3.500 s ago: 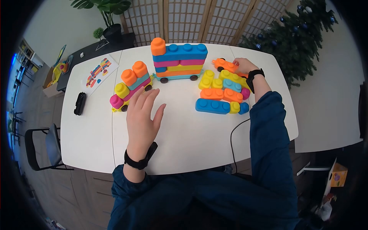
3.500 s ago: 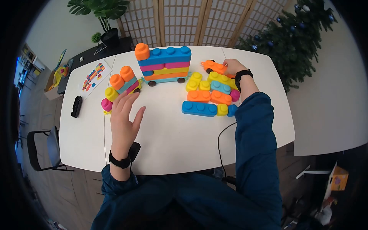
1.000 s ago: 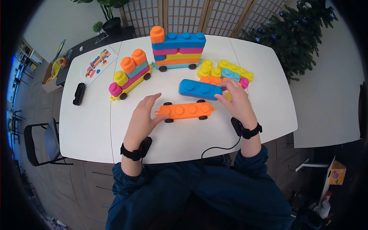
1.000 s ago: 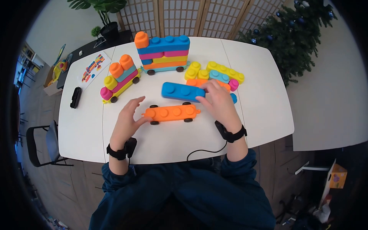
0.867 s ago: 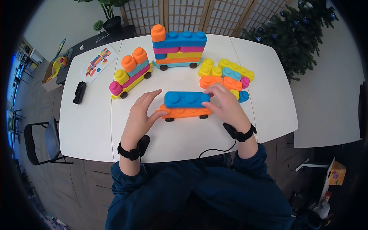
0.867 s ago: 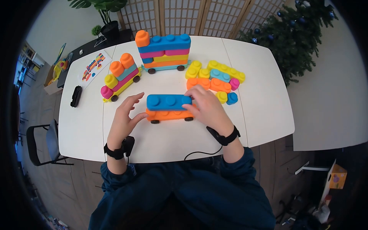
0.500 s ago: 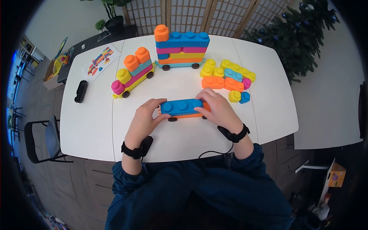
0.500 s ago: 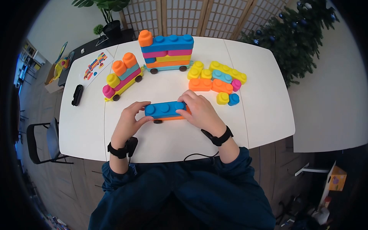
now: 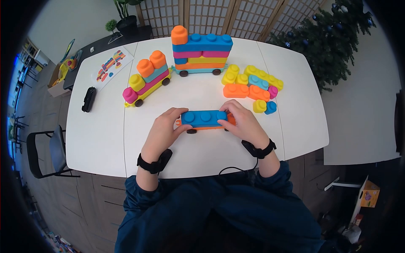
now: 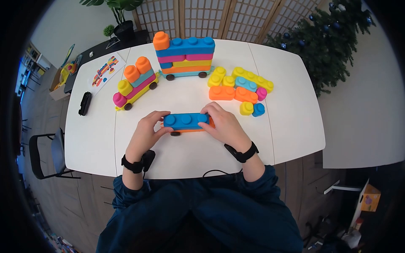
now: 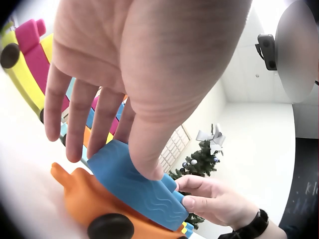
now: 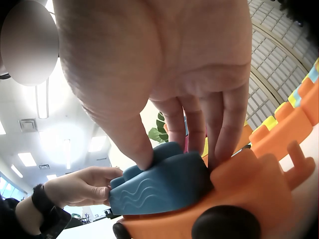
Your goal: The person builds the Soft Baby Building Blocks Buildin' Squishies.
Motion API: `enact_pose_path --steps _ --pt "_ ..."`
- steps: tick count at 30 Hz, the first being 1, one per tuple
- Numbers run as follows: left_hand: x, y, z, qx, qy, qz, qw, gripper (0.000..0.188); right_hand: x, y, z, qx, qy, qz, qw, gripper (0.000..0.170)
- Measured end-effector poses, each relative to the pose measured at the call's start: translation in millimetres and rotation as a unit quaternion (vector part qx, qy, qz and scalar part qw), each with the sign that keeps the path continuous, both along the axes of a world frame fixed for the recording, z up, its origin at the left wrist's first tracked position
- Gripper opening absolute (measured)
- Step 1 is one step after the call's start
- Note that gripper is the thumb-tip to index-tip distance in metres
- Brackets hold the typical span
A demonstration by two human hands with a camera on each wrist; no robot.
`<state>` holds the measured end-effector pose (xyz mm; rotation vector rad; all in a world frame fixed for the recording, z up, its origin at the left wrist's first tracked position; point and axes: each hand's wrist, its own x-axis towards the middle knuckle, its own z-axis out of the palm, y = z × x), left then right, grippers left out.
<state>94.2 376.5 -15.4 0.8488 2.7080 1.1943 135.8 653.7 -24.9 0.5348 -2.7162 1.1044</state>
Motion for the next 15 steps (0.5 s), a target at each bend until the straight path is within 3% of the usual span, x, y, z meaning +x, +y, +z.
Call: enact_pose_path --steps 15 --pt "2.7 2.6 7.8 -0.039 -0.011 0.015 0.999 0.046 3.1 -10.6 -2.7 0.005 0.018 -0.013 1.000 0.031"
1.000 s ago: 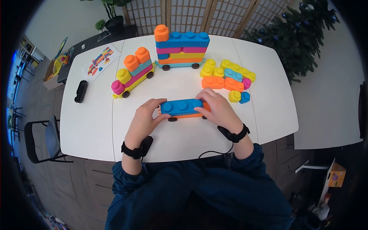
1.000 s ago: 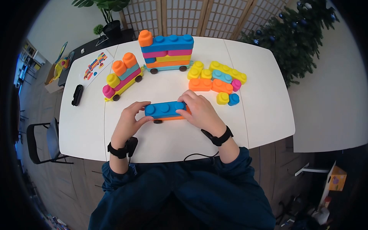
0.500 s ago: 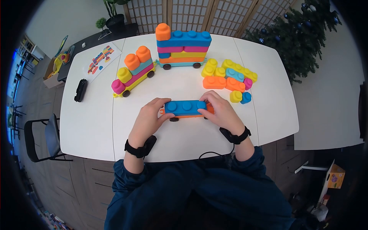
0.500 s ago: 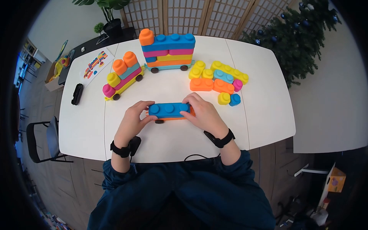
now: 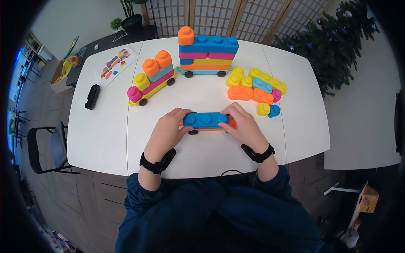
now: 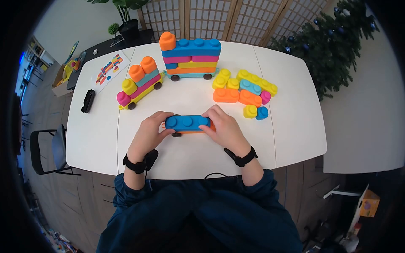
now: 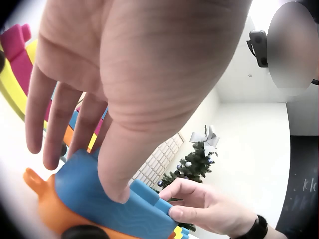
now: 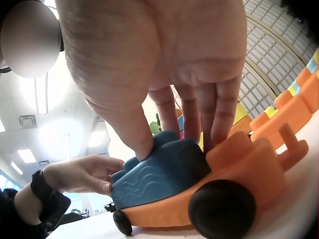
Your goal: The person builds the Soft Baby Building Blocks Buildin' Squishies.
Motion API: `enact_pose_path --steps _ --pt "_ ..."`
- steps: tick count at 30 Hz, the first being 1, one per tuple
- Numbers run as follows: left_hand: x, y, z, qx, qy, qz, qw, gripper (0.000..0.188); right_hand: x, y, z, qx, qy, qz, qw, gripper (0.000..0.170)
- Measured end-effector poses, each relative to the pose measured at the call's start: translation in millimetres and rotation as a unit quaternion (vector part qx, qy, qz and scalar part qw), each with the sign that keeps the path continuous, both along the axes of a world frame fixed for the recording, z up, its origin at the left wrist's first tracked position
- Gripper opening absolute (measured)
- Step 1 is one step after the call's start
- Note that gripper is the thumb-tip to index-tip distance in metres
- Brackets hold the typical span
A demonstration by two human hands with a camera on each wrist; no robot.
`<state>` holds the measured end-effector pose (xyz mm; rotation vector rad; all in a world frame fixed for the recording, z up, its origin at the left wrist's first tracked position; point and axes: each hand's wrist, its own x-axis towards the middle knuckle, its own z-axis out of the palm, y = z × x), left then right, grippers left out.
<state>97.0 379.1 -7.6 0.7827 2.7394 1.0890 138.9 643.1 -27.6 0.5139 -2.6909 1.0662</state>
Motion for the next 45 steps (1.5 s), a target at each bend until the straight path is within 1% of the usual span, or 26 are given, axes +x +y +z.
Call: enact_pose_path --steps 1,5,8,10,14,17,19,20,22,23,24,26,27,29,30,32,33,35,38,41,42,44,45 --pt "0.3 1.0 2.0 0.001 0.000 -0.001 1.000 0.046 -0.1 -1.2 -1.0 -0.002 0.019 -0.003 1.000 0.031" --pt "-2.4 -1.3 -2.6 0.008 -0.008 0.007 1.000 0.047 0.2 -2.9 -1.8 -0.001 0.024 -0.010 1.000 0.031" --pt "-4.4 -4.5 -6.7 0.033 -0.030 0.017 0.999 0.047 0.4 -4.3 -2.3 -0.009 0.022 -0.011 1.000 0.031" --pt "-5.7 -6.3 -8.5 0.047 -0.045 0.024 0.998 0.047 -0.3 -4.5 -4.6 -0.025 0.039 -0.002 0.999 0.031" --pt "-5.7 -5.9 -9.7 0.040 -0.048 0.027 0.998 0.048 1.1 -4.0 -7.5 -0.031 0.039 -0.006 0.999 0.032" --pt "-3.9 -4.2 -9.7 0.037 -0.043 0.029 0.998 0.048 0.0 -0.5 -7.5 -0.032 0.027 -0.007 0.999 0.035" --pt "-2.6 -3.7 -10.1 0.038 -0.028 0.027 0.999 0.049 -2.0 4.8 -3.3 -0.067 -0.010 0.010 0.998 0.039" --pt "-2.6 -3.6 -10.0 0.039 -0.027 0.025 0.999 0.049 -4.0 9.2 0.5 -0.067 -0.009 0.009 0.998 0.039" --pt "-2.5 -3.8 -9.9 0.028 -0.016 0.024 0.999 0.049 -10.6 24.2 9.5 -0.032 0.000 -0.052 0.998 0.042" --pt "-2.3 -3.8 -9.7 0.028 -0.016 0.025 0.999 0.049 -17.9 37.0 4.9 -0.003 0.020 -0.084 0.996 0.042" --pt "-2.0 -3.7 -9.6 0.029 -0.017 0.029 0.999 0.049 -26.1 46.9 9.1 -0.003 0.020 -0.084 0.996 0.042" --pt "-1.1 -3.3 -10.8 0.030 -0.018 0.033 0.999 0.049 -44.3 65.0 17.4 0.127 0.054 -0.186 0.973 0.039" --pt "-1.4 -3.3 -11.4 0.028 -0.016 0.034 0.999 0.049 -54.6 73.9 18.6 0.127 0.053 -0.186 0.973 0.039" --pt "-1.4 -3.1 -12.3 0.026 -0.013 0.036 0.999 0.048 -73.9 86.0 15.0 0.190 0.000 -0.202 0.961 0.036" --pt "-1.0 -3.1 -12.4 0.029 -0.009 0.034 0.999 0.048 -79.5 87.3 11.0 0.190 0.001 -0.201 0.961 0.036" --pt "-0.3 -3.7 -12.6 0.032 -0.004 0.034 0.999 0.048 -88.7 88.3 2.3 0.266 0.003 -0.209 0.941 0.032" --pt "-0.3 -3.9 -12.8 0.035 -0.004 0.033 0.999 0.048 -93.2 88.8 -1.8 0.266 0.004 -0.208 0.941 0.032" --pt "-0.5 -4.2 -12.2 0.038 -0.004 0.033 0.999 0.048 -100.4 88.6 -6.4 0.306 -0.015 -0.206 0.929 0.027" --pt "0.3 -4.2 -10.2 0.029 -0.002 0.031 0.999 0.048 -104.8 88.3 -6.8 0.313 -0.017 -0.203 0.928 0.023" --pt "0.6 -3.4 -9.6 0.028 -0.001 0.032 0.999 0.048 -109.9 87.5 -7.2 0.321 -0.046 -0.205 0.924 0.024" --pt "0.7 -3.0 -8.9 0.027 -0.003 0.032 0.999 0.048 -109.9 88.4 -9.2 0.321 -0.047 -0.205 0.924 0.024" --pt "1.3 -2.8 -9.0 0.026 -0.005 0.033 0.999 0.048 -109.5 89.1 -10.9 0.276 -0.030 -0.216 0.936 0.024" --pt "1.3 -2.8 -9.6 0.025 -0.004 0.034 0.999 0.047 -108.7 90.0 -9.8 0.277 -0.029 -0.215 0.936 0.024"
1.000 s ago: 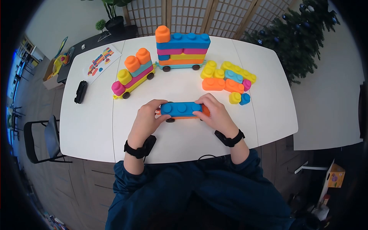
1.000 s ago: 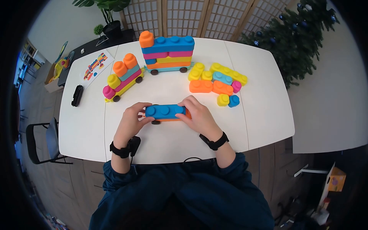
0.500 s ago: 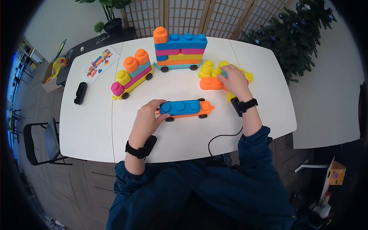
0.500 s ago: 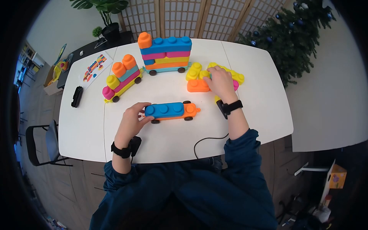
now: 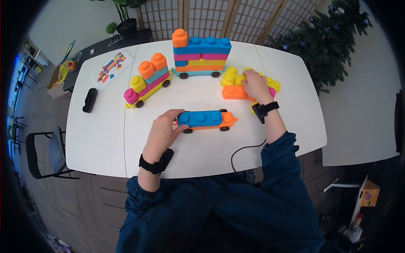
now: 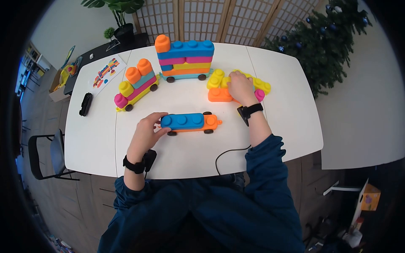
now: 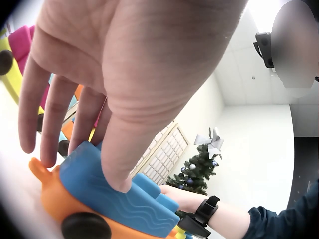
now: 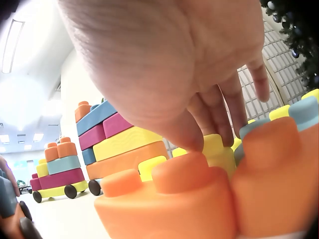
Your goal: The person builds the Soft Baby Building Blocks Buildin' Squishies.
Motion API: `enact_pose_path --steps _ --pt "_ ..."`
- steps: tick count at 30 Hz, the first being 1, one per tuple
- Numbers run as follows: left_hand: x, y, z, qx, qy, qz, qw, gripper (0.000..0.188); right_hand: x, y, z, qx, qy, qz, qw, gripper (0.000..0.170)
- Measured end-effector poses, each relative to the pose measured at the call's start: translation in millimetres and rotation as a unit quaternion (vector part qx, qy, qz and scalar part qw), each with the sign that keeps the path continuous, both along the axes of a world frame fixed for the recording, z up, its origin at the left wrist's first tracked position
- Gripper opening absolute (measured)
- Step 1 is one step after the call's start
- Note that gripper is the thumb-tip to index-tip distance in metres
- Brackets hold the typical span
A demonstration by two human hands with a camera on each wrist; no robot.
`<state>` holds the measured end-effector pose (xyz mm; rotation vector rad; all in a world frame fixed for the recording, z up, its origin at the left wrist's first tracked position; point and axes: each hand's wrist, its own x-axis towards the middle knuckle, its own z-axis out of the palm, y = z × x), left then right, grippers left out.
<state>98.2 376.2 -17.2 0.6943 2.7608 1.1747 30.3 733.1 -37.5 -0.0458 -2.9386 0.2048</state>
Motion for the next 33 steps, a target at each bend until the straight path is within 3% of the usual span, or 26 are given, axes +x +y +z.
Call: enact_pose_path --steps 6,8,14,21,33 --pt "0.3 0.2 0.6 0.003 0.006 -0.001 1.000 0.047 42.0 -3.7 28.9 -0.095 0.161 -0.018 0.982 0.026" --pt "-0.2 0.6 0.3 0.004 0.008 -0.001 1.000 0.047 68.0 -12.9 36.9 -0.239 0.184 0.066 0.951 0.028" --pt "-0.4 1.3 0.5 0.009 0.005 -0.004 1.000 0.048 119.9 -36.2 47.3 -0.276 -0.019 0.152 0.949 0.031" --pt "-1.3 1.4 -1.2 0.022 0.014 -0.013 1.000 0.048 120.9 -60.1 8.2 -0.315 0.028 0.187 0.930 0.027" --pt "1.2 2.7 2.4 0.010 0.012 -0.010 1.000 0.048 122.0 -60.1 1.7 -0.329 0.031 0.183 0.926 0.031"
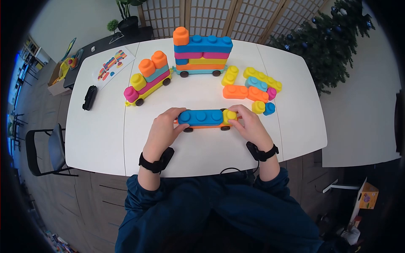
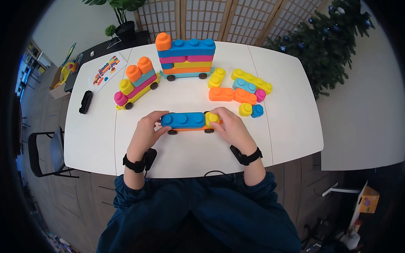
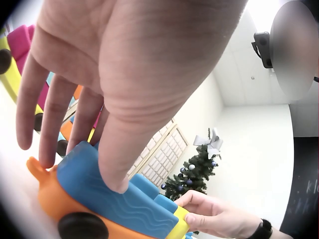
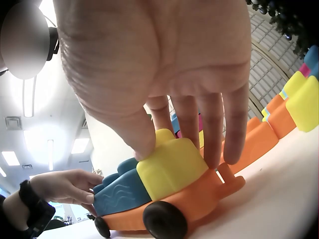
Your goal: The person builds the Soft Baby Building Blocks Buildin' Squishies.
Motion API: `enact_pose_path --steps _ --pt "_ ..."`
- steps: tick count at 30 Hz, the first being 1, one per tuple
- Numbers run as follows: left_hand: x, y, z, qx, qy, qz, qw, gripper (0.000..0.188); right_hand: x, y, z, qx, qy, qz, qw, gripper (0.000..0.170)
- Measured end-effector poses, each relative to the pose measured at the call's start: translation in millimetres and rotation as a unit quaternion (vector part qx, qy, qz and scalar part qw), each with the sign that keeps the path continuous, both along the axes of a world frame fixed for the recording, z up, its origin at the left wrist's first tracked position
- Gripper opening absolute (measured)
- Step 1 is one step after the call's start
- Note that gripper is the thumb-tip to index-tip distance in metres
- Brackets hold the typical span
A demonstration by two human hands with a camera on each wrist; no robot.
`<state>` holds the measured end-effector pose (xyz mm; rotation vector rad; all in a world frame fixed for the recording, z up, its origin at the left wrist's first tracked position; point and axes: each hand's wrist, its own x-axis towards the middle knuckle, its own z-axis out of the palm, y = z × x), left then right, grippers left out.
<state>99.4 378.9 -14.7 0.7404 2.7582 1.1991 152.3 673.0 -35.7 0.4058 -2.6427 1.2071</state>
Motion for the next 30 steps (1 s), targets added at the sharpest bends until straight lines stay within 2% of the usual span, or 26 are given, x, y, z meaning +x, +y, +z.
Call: enact_pose_path --steps 7,17,20,22,24,26,30 --pt "3.5 2.1 -0.8 -0.015 0.027 0.008 0.999 0.042 2.4 -1.1 -3.7 -0.006 -0.015 -0.013 1.000 0.034" --pt "4.0 3.9 1.9 -0.030 0.019 0.017 0.999 0.045 4.8 -0.4 -5.9 -0.023 -0.015 -0.024 0.999 0.035" --pt "2.2 3.5 4.3 -0.038 0.024 0.007 0.999 0.045 -0.5 7.3 1.5 0.010 -0.016 -0.017 1.000 0.036" --pt "2.0 3.1 4.0 -0.066 0.042 0.002 0.997 0.046 -9.1 20.9 3.7 0.092 0.076 -0.048 0.992 0.041" --pt "2.1 3.4 5.9 -0.065 0.041 0.000 0.997 0.046 -22.3 33.4 10.0 0.100 0.036 -0.065 0.992 0.041" --pt "2.6 3.5 6.1 -0.064 0.040 -0.002 0.997 0.046 -36.1 41.3 10.8 0.249 0.047 -0.159 0.954 0.037" --pt "4.3 4.1 6.8 -0.045 0.044 0.017 0.998 0.047 -62.2 49.7 -6.3 0.285 0.092 -0.186 0.936 0.034"
